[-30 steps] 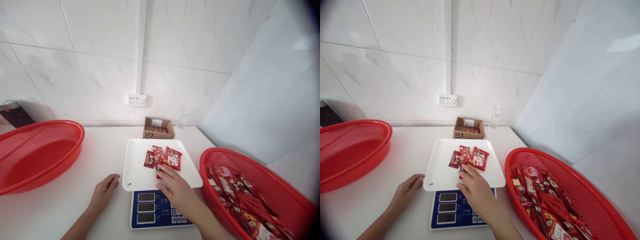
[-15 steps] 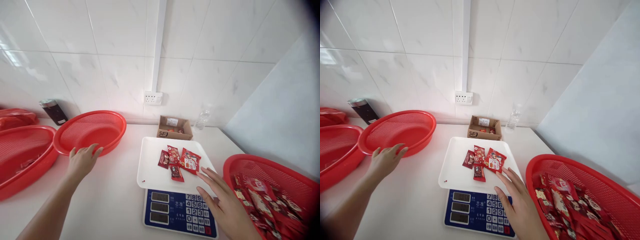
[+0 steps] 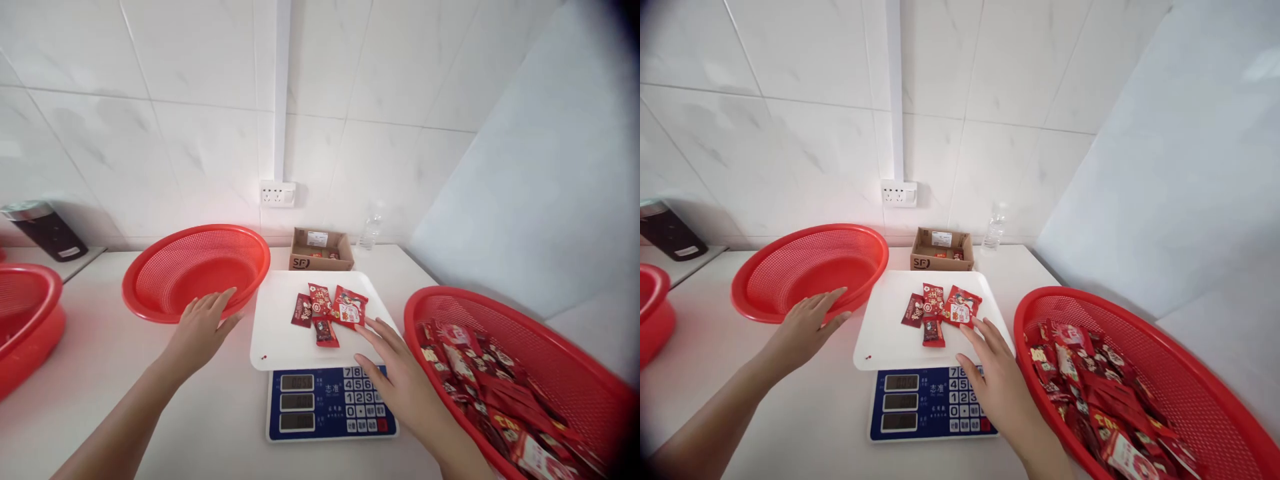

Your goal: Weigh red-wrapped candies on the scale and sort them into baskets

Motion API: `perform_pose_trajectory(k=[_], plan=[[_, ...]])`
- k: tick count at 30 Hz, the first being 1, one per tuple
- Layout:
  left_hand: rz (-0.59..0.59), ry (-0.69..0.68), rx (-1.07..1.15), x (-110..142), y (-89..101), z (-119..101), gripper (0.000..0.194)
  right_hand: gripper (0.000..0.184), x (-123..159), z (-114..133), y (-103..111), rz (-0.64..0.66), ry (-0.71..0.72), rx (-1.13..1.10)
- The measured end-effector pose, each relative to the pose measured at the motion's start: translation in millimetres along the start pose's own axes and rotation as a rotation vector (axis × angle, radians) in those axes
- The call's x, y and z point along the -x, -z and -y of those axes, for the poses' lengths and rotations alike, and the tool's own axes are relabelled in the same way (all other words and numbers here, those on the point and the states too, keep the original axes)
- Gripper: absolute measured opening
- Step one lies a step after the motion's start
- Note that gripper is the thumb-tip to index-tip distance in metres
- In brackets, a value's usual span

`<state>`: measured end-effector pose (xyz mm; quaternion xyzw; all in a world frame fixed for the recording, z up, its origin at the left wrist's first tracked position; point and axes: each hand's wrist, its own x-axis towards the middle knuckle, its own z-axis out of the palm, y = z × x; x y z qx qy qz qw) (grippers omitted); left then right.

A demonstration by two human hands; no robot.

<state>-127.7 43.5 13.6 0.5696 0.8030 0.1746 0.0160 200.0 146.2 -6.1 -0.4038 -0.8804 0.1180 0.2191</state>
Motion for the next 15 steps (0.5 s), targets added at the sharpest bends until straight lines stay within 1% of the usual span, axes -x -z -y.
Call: perform_pose_trajectory(k=[3,6,8,10,12,14,15], plan=[[0.055,-0.14,0.071,-4,-3.3,-30,0.057,0.046,-12,-1,-4,0.042,-0.064,0.011],[0.199,-0.331,0.139,-17,-9.2,-63,0.06,0.048,-28,-1,-10,0.072,-0.085,0.027],[0.298,-0.431,0.165,-28,-15.0,-83,0.069,0.047,-37,2,-12,0.085,-0.073,0.035],[0.365,-0.486,0.171,-39,-22.6,-100,0.081,0.044,-45,5,-13,0.093,-0.036,0.03],[0.398,-0.509,0.165,-48,-31.2,-112,0.09,0.041,-48,8,-12,0.111,0.01,0.012],[0.404,-0.516,0.151,-54,-39.2,-120,0.093,0.038,-49,9,-12,0.135,0.036,-0.006],[0.399,-0.519,0.144,-56,-42.4,-123,0.089,0.038,-49,8,-11,0.143,0.04,-0.013]])
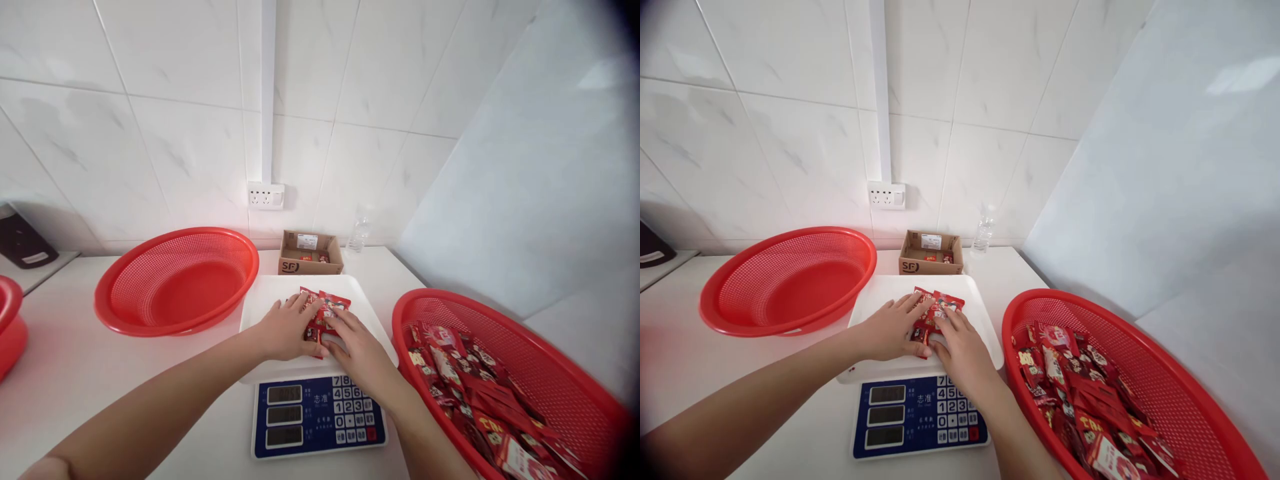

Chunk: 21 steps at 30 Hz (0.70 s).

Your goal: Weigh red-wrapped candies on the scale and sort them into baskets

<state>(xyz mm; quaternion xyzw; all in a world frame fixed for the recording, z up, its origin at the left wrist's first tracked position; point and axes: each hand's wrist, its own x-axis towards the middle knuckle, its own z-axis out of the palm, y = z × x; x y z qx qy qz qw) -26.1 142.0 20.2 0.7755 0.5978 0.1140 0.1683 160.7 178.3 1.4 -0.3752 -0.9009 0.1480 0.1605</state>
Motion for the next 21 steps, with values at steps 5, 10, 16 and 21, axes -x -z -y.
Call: perform_pose_trajectory(k=[5,10,16,21], plan=[[-0.068,-0.004,0.008,-8,-3.8,3,0.057,0.044,1,-6,3,0.006,-0.072,-0.028],[-0.193,0.035,0.132,-6,1.0,11,0.062,0.048,-1,-5,7,0.005,-0.136,-0.046],[-0.407,0.201,0.147,9,39.8,34,0.049,0.045,2,-10,4,-0.038,-0.118,-0.05],[-0.579,0.402,0.038,38,92.9,74,0.04,0.045,3,-13,1,-0.054,-0.103,-0.04]])
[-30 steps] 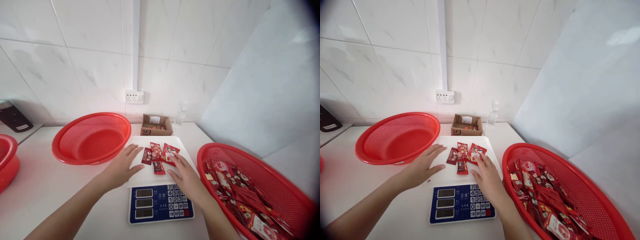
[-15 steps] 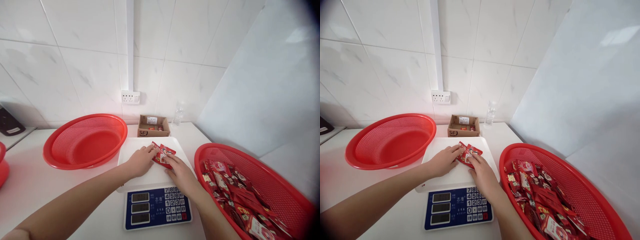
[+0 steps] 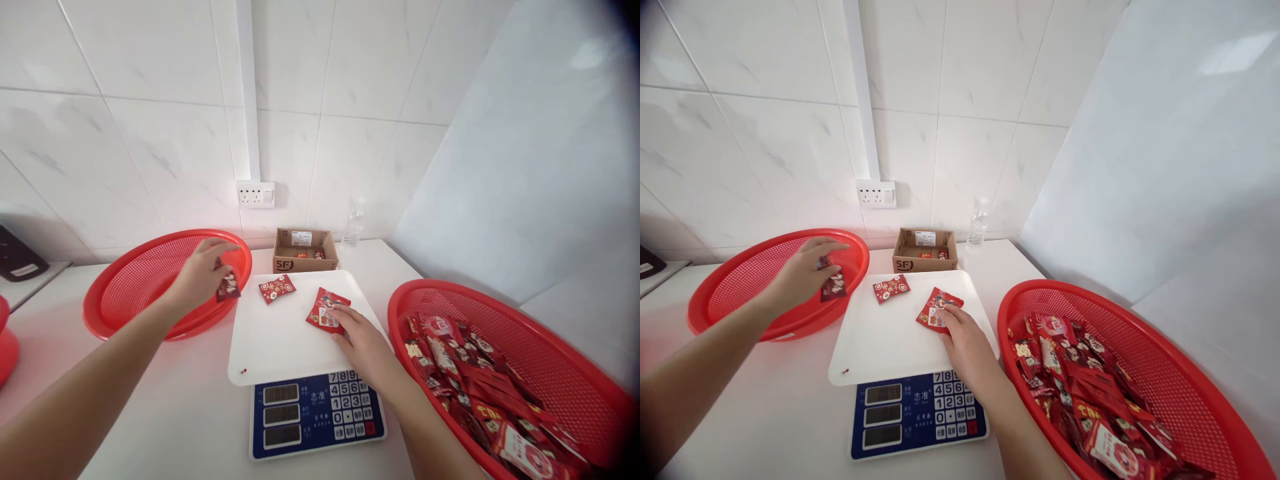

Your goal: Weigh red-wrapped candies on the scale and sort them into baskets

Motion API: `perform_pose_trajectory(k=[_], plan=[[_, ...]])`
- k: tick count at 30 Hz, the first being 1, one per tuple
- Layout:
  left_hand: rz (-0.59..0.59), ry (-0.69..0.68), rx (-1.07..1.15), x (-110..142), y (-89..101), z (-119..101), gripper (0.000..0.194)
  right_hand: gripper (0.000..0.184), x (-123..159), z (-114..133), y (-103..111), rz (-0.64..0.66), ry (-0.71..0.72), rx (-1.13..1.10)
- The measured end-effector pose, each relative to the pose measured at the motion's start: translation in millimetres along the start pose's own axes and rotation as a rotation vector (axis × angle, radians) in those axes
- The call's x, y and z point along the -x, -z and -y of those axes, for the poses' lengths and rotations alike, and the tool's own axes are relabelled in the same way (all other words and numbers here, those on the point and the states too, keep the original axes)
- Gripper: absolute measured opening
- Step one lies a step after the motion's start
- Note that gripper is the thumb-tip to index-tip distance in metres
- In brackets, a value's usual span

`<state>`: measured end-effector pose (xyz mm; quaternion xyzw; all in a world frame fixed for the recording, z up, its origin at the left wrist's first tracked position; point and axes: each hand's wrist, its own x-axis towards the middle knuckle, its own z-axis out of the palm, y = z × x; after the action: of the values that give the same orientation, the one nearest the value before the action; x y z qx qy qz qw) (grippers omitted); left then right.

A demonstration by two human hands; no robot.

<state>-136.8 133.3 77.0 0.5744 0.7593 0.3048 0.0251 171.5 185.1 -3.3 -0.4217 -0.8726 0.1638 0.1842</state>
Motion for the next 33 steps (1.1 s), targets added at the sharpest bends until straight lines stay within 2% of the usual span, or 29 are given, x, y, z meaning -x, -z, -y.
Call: perform_pose_trajectory(k=[2,4,7,9,12,14,16,18,21,23,26,29,33], plan=[[-0.053,0.056,-0.07,-5,15.5,19,0.04,0.044,0,1,1,0.013,-0.001,0.006],[-0.06,0.085,-0.133,-6,22.6,34,0.039,0.043,-1,3,2,0.022,-0.012,0.009],[0.009,0.035,-0.171,-3,14.4,37,0.04,0.041,-1,7,4,0.027,-0.011,-0.003],[0.093,-0.044,-0.148,1,-3.3,24,0.04,0.041,-1,11,5,0.025,-0.003,-0.021],[0.287,-0.156,-0.041,4,-39.5,-5,0.04,0.04,0,16,7,-0.002,-0.012,-0.071],[0.395,-0.184,0.05,4,-61.8,-22,0.042,0.04,2,18,9,-0.048,-0.031,-0.118],[0.454,-0.16,0.151,3,-77.3,-34,0.04,0.039,5,18,12,-0.108,-0.051,-0.169],[0.479,-0.098,0.268,2,-84.4,-44,0.037,0.037,9,17,14,-0.186,-0.061,-0.213],[0.553,0.012,0.515,11,-83.1,-62,0.039,0.034,16,15,14,-0.359,0.001,-0.242],[0.646,0.061,0.714,24,-78.7,-76,0.044,0.032,19,18,10,-0.434,0.127,-0.23],[0.736,0.092,0.943,48,-73.0,-93,0.051,0.034,23,29,5,-0.425,0.357,-0.193],[0.659,0.118,1.029,62,-65.6,-96,0.052,0.033,29,38,4,-0.394,0.453,-0.185],[0.339,0.174,0.932,52,-36.5,-74,0.06,0.026,43,34,13,-0.42,0.372,-0.169]])
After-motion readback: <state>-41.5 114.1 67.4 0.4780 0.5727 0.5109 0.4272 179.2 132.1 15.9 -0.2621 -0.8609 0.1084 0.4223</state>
